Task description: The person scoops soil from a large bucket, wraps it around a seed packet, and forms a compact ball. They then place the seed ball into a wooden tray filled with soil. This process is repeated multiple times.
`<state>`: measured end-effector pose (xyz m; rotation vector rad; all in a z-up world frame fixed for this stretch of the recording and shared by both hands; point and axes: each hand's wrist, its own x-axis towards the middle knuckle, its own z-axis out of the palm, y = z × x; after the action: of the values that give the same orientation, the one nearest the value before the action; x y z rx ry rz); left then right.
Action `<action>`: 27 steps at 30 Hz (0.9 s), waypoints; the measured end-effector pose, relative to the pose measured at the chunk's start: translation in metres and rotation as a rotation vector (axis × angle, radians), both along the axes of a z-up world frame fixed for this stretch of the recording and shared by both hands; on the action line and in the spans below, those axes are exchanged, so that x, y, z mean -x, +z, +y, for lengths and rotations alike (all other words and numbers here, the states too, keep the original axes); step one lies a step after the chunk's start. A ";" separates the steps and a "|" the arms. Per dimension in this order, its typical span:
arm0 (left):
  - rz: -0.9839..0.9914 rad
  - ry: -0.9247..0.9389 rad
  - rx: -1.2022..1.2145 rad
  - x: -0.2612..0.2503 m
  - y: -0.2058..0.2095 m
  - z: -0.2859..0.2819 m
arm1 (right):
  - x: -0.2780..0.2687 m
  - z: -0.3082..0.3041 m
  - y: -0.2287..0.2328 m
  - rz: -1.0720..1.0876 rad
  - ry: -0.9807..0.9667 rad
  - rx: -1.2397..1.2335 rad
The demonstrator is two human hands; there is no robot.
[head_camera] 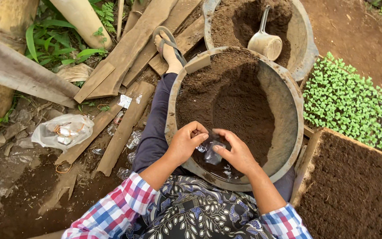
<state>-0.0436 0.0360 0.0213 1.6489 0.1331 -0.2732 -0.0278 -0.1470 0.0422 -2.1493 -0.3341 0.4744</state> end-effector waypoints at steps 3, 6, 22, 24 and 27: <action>0.000 0.012 0.102 0.001 0.004 0.000 | -0.006 0.011 -0.002 0.044 -0.053 -0.100; -0.008 0.019 0.106 0.002 0.014 0.007 | -0.014 0.016 -0.011 0.068 -0.121 -0.187; -0.448 0.057 0.031 -0.017 0.051 -0.011 | -0.011 0.005 0.007 0.157 -0.156 -0.576; -0.717 0.088 -0.108 -0.023 0.052 -0.009 | -0.011 0.004 0.012 0.132 -0.170 -0.600; -0.958 -0.117 -0.394 -0.034 0.054 -0.003 | -0.014 -0.002 0.027 -0.029 -0.136 -0.455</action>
<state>-0.0097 0.0330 0.0755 2.0129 -0.6710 0.5003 -0.0135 -0.1486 0.0691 -1.7231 -0.2779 0.2590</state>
